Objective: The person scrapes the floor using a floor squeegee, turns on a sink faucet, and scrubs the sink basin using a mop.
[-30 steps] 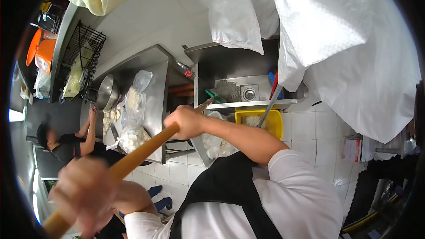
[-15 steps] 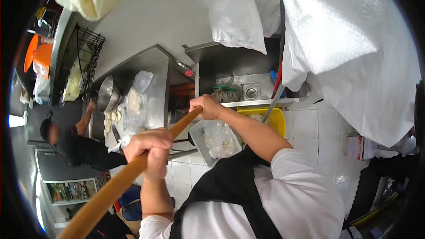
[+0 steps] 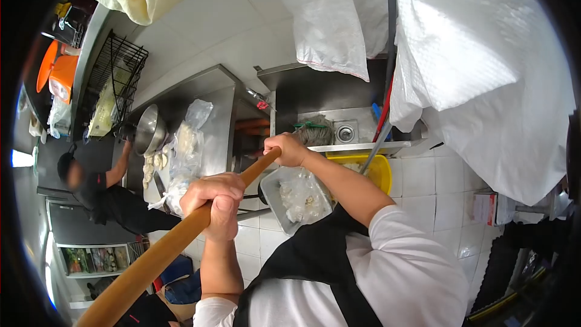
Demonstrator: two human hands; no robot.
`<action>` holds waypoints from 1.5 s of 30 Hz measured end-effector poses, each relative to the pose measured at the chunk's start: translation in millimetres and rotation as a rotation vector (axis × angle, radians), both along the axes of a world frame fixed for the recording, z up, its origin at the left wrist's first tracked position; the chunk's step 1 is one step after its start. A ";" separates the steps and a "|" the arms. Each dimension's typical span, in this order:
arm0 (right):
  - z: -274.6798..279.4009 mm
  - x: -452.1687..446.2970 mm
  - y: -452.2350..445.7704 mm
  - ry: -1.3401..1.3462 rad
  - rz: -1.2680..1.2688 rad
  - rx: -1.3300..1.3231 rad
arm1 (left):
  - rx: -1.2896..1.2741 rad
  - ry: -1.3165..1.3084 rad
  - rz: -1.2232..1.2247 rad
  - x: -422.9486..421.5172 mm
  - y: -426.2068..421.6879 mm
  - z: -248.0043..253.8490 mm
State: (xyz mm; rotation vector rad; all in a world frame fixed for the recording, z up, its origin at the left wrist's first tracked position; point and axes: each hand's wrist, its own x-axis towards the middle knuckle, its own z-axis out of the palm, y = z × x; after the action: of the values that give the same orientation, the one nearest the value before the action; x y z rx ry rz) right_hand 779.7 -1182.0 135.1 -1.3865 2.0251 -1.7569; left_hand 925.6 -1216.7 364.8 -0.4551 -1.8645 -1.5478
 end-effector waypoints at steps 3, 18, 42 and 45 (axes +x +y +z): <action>13.9 6.7 -3.5 0.019 0.074 -0.074 | -0.115 -0.032 0.094 12.1 -7.4 19.8; 7.5 9.0 -6.3 -0.054 0.017 -0.102 | -0.013 -0.018 -0.065 8.0 -2.2 26.7; 134.0 57.3 14.1 0.203 0.456 0.020 | -0.086 0.147 -1.126 37.2 23.4 153.0; 157.8 52.8 22.7 0.181 0.618 0.045 | -0.330 0.118 -1.187 29.4 39.4 172.1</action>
State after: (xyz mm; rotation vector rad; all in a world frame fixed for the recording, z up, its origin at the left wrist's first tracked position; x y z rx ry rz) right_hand 832.5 -1159.3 293.0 -1.9393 1.4491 -1.3428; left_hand 955.0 -1177.2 536.8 -2.0162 -1.8060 -1.7722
